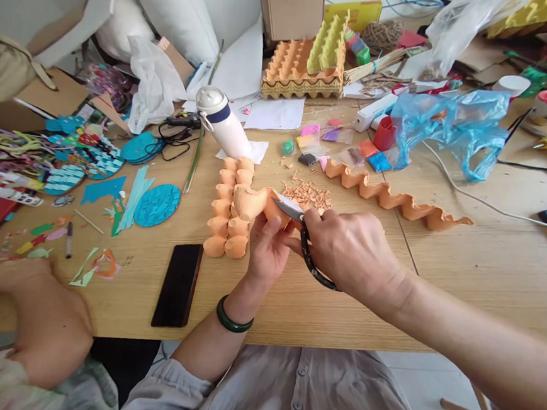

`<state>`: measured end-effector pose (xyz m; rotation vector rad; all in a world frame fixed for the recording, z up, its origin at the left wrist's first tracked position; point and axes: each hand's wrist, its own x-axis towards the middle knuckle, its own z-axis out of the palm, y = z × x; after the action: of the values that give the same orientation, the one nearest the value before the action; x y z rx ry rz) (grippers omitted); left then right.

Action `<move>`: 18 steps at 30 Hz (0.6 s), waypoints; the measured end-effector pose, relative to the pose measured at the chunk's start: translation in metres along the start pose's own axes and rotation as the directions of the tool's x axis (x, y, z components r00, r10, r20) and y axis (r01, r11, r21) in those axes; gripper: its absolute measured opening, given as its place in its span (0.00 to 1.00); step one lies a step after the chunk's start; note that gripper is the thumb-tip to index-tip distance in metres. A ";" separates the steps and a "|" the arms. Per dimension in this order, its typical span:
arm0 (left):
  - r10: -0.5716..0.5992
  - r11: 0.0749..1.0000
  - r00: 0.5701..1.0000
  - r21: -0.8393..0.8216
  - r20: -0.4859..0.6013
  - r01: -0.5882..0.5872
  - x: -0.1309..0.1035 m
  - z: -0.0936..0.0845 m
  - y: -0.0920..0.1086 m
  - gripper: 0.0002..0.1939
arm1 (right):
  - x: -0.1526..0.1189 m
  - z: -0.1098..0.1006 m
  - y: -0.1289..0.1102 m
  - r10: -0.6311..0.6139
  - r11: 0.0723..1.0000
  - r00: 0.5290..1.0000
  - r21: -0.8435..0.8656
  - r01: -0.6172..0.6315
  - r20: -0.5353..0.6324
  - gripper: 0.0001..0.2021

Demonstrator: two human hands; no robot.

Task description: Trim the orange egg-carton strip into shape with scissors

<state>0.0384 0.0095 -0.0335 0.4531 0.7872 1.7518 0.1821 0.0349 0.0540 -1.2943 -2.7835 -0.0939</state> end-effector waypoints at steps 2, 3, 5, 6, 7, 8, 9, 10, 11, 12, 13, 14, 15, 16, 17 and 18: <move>-0.005 1.000 0.998 0.013 -0.061 0.006 0.000 -0.001 0.000 0.19 | -0.001 0.002 0.000 0.002 1.000 1.000 0.011 -0.002 0.003 0.35; -0.003 1.000 0.995 0.020 -0.096 0.005 0.001 -0.001 0.000 0.18 | -0.002 0.003 0.001 0.006 1.000 1.000 0.019 -0.006 0.004 0.35; 0.003 1.000 0.990 0.024 -0.140 0.001 0.002 -0.002 -0.002 0.16 | -0.002 0.006 0.003 0.022 0.999 1.000 0.040 -0.022 0.006 0.36; 0.005 1.000 0.990 0.022 -0.142 -0.002 0.002 -0.002 -0.003 0.16 | -0.002 0.008 0.004 0.031 0.998 1.000 0.048 -0.031 0.008 0.36; 0.007 1.000 0.991 0.018 -0.133 -0.005 0.003 -0.003 -0.005 0.17 | -0.001 0.010 0.005 0.039 0.998 0.999 0.051 -0.039 0.011 0.37; 0.010 1.000 0.992 0.016 -0.122 -0.008 0.004 -0.003 -0.006 0.17 | -0.001 0.011 0.007 0.043 0.998 0.999 0.047 -0.044 0.019 0.37; 0.015 1.000 0.993 0.017 -0.113 -0.013 0.004 -0.003 -0.007 0.17 | -0.001 0.012 0.007 0.044 0.998 0.999 0.036 -0.045 0.029 0.37; 0.022 1.000 0.994 0.021 -0.108 -0.020 0.005 -0.004 -0.008 0.18 | -0.001 0.012 0.008 0.043 0.999 0.998 0.021 -0.043 0.038 0.36; 0.030 0.999 0.994 0.028 -0.106 -0.027 0.006 -0.004 -0.008 0.18 | -0.001 0.011 0.008 0.040 0.999 0.998 0.002 -0.040 0.048 0.36; 0.036 0.999 0.994 0.035 -0.102 -0.033 0.006 -0.004 -0.008 0.17 | -0.001 0.010 0.008 0.039 0.999 0.998 -0.017 -0.038 0.056 0.35; 0.040 0.999 0.994 0.041 -0.097 -0.037 0.006 -0.004 -0.008 0.17 | -0.001 0.008 0.008 0.039 0.999 0.997 -0.036 -0.037 0.060 0.34; 0.043 0.998 0.995 0.042 -0.092 -0.040 0.006 -0.003 -0.008 0.18 | -0.001 0.005 0.007 0.039 0.998 0.997 -0.053 -0.036 0.062 0.33; 0.043 0.998 0.995 0.040 -0.086 -0.040 0.005 -0.003 -0.007 0.18 | 0.000 0.002 0.006 0.042 0.997 0.997 -0.067 -0.038 0.065 0.33; 0.043 0.998 0.996 0.038 -0.081 -0.040 0.005 -0.003 -0.007 0.19 | 0.000 -0.001 0.006 0.045 0.996 0.996 -0.078 -0.040 0.071 0.33; 0.045 0.998 0.996 0.038 -0.076 -0.042 0.005 -0.003 -0.006 0.19 | 0.001 -0.003 0.006 0.045 0.996 0.995 -0.085 -0.038 0.085 0.34; 0.048 0.998 0.996 0.039 -0.072 -0.046 0.005 -0.003 -0.006 0.20 | 0.003 -0.006 0.006 0.045 0.995 0.994 -0.092 -0.035 0.104 0.35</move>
<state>0.0390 0.0142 -0.0400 0.4383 0.8684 1.8081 0.1847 0.0402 0.0605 -1.4153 -2.8711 -0.1547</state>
